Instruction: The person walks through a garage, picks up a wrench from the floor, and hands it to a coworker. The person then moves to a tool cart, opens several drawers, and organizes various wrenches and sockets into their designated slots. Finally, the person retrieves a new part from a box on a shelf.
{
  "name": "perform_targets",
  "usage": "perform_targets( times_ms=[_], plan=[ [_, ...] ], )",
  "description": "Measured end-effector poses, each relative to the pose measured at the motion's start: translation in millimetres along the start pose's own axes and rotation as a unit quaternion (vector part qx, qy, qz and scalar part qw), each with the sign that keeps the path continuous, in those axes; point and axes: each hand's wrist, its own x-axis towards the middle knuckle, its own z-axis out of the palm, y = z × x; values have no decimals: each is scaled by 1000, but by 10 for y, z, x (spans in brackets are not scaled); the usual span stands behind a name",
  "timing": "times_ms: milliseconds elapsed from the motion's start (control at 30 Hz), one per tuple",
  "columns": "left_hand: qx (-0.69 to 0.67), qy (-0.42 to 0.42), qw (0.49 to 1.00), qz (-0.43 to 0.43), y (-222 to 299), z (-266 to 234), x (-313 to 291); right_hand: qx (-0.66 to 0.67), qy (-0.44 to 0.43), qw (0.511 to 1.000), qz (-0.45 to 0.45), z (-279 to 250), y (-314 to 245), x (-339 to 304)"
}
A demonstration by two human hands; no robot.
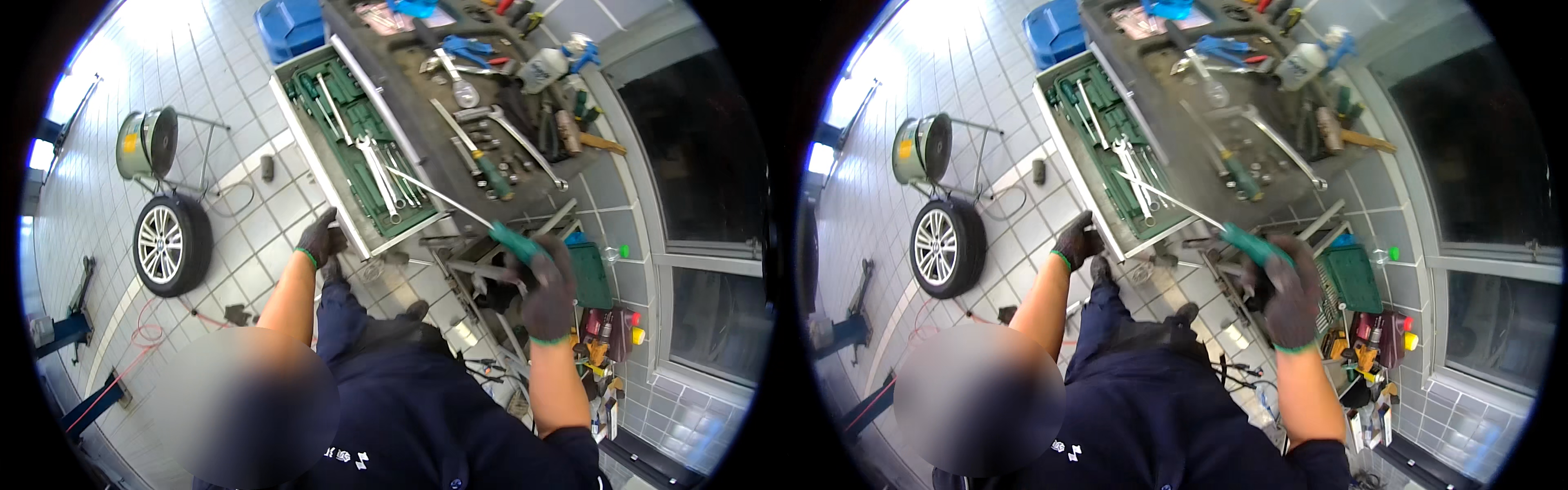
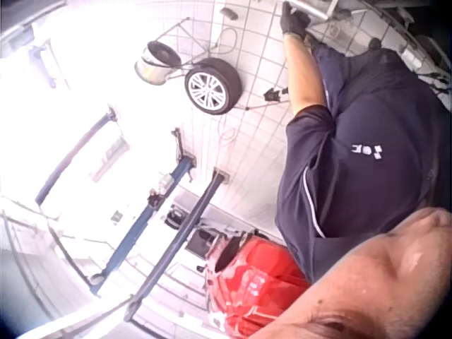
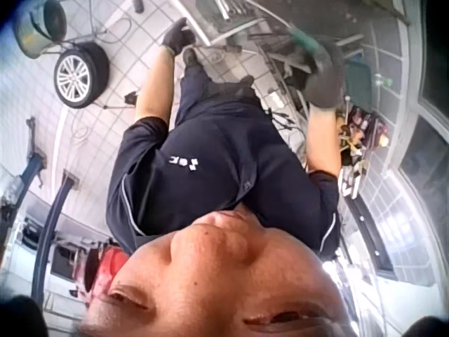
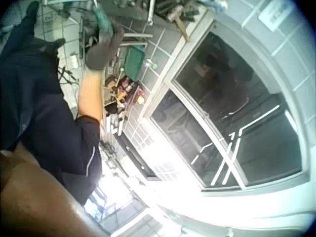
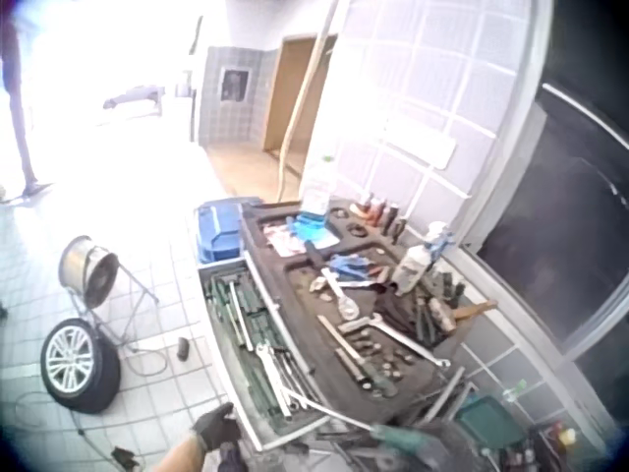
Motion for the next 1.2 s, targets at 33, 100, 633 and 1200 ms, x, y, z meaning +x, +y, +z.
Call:
perform_targets(
  times_ms=[33,100,633,1200],
  plan=[
    [19,14,1000,18,77,-267,2,10,-23,999,37,393,50,147],
    [66,54,991,103,358,-489,-103,16,-70,994,85,1070,255,483],
    [635,188,568,488,1918,-575,-532,-122,-74,986,89,3560,2091,2223],
    [774,1,436,459,3044,-218,-217,-274,-37,958,-72,3613,2541,2506]
  ],
)
